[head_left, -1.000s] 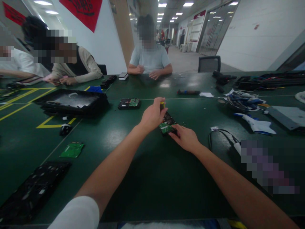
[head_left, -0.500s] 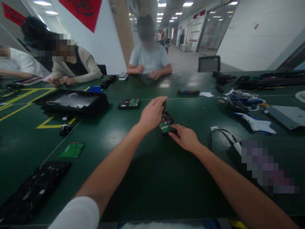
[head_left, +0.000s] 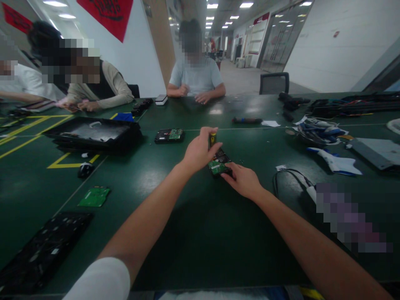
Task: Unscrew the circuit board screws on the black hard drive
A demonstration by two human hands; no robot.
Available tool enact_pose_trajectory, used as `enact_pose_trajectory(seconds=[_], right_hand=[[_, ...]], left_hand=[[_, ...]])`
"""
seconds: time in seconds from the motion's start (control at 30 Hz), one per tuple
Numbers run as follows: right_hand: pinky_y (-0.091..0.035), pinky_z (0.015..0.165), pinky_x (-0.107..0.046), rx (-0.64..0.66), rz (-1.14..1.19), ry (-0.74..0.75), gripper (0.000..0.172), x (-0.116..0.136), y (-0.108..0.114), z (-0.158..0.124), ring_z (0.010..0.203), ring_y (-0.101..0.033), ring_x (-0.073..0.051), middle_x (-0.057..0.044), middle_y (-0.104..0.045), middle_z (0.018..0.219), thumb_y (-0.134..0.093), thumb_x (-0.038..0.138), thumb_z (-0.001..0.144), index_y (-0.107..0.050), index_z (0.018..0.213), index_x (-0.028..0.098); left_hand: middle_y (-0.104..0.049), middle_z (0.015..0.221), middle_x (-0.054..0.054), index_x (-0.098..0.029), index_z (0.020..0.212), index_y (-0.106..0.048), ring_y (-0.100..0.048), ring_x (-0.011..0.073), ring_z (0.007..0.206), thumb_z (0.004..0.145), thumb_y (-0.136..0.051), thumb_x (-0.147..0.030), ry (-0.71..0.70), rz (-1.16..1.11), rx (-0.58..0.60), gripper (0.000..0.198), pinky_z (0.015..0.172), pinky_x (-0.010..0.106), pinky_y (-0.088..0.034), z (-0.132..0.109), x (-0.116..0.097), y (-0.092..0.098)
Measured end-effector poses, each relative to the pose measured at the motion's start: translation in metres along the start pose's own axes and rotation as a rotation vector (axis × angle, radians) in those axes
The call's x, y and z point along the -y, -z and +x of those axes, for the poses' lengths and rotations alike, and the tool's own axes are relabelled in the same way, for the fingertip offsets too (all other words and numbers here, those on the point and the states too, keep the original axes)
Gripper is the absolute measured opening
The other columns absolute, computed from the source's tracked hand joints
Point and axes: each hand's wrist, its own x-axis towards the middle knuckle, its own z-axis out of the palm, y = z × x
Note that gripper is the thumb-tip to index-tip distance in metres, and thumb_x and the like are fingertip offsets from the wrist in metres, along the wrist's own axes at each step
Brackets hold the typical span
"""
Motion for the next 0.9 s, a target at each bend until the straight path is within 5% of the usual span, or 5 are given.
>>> enact_pose_trajectory(seconds=[0.17, 0.4, 0.7, 0.9], right_hand=[[-0.040, 0.064, -0.031, 0.002, 0.002, -0.002, 0.047, -0.0004, -0.0009, 0.0001, 0.088, -0.072, -0.024, -0.009, -0.077, 0.106, -0.050, 0.055, 0.111, -0.060, 0.142, 0.022], [-0.041, 0.067, -0.032, 0.000, -0.006, -0.014, 0.048, 0.0001, -0.0017, 0.0004, 0.089, -0.072, -0.025, -0.009, -0.078, 0.103, -0.049, 0.055, 0.111, -0.061, 0.143, 0.021], [-0.043, 0.068, -0.032, 0.007, 0.000, -0.010, 0.048, 0.0001, 0.0001, -0.0002, 0.091, -0.073, -0.025, -0.009, -0.078, 0.107, -0.048, 0.056, 0.111, -0.060, 0.143, 0.022], [-0.041, 0.066, -0.032, 0.004, -0.003, -0.007, 0.048, 0.0000, 0.0001, -0.0002, 0.088, -0.072, -0.024, -0.009, -0.078, 0.107, -0.049, 0.055, 0.111, -0.059, 0.144, 0.022]], left_hand=[[-0.069, 0.136, 0.014, -0.026, 0.132, -0.047, -0.070, 0.0307, 0.130, 0.100, -0.066, -0.015, -0.021, -0.052, 0.022, 0.039, 0.110, 0.055, -0.057, 0.0019, 0.0001, 0.0020], [-0.067, 0.128, 0.009, -0.023, 0.127, -0.065, -0.067, 0.0234, 0.120, 0.096, -0.065, -0.007, -0.125, 0.001, -0.097, 0.035, 0.102, 0.042, -0.060, 0.0047, 0.0046, 0.0032], [-0.065, 0.148, 0.012, -0.024, 0.152, -0.053, -0.063, 0.0254, 0.137, 0.099, -0.055, -0.007, -0.105, 0.000, -0.033, 0.056, 0.115, 0.047, -0.055, 0.0024, 0.0076, 0.0001], [-0.065, 0.150, 0.012, -0.022, 0.150, -0.054, -0.063, 0.0257, 0.140, 0.096, -0.053, -0.006, -0.093, 0.033, 0.005, 0.056, 0.120, 0.047, -0.052, 0.0014, 0.0028, 0.0028]])
